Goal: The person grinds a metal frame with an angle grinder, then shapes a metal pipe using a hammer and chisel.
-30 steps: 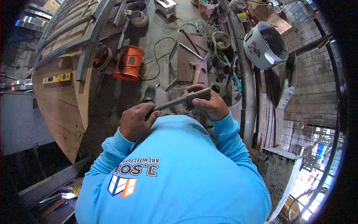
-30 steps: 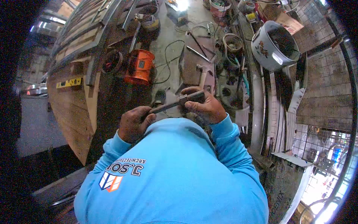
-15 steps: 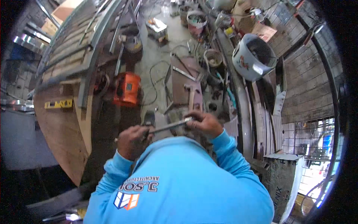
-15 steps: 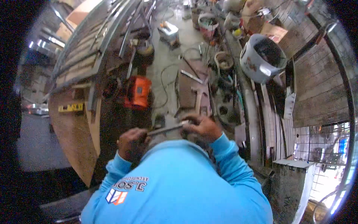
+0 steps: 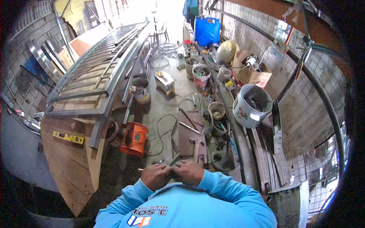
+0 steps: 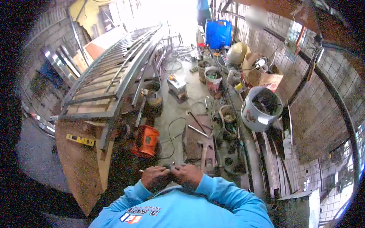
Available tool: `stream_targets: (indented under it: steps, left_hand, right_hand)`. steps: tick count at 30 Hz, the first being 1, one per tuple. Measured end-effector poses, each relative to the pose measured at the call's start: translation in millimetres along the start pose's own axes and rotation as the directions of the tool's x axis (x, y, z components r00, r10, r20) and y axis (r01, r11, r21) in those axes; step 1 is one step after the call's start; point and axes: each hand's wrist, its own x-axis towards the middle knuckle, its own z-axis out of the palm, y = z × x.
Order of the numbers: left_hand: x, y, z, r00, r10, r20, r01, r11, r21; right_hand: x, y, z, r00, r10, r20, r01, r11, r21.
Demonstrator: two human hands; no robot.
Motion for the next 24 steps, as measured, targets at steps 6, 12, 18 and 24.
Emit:
stream_targets:
  steps: [6,12,18,24]
  left_hand:
    - [-20,-27,-44,0.994,-0.017,-0.104,0.017,1.0,0.004]
    - [-4,-15,-31,0.997,0.016,-0.078,-0.015,1.0,0.014]
    - [-23,-16,-23,0.992,-0.117,-0.047,0.116,0.993,-0.011]
    - [2,-1,-17,0.997,-0.031,-0.068,0.03,0.999,-0.027]
  right_hand:
    - [-20,33,-34,0.998,0.059,-0.038,-0.064,0.987,-0.146]
    - [14,13,-2,0.992,-0.069,-0.107,0.053,0.988,-0.144]
    - [-7,42,21,0.999,0.033,-0.035,-0.033,0.999,-0.006]
    - [6,22,24,0.987,0.012,-0.162,-0.012,1.0,-0.004]
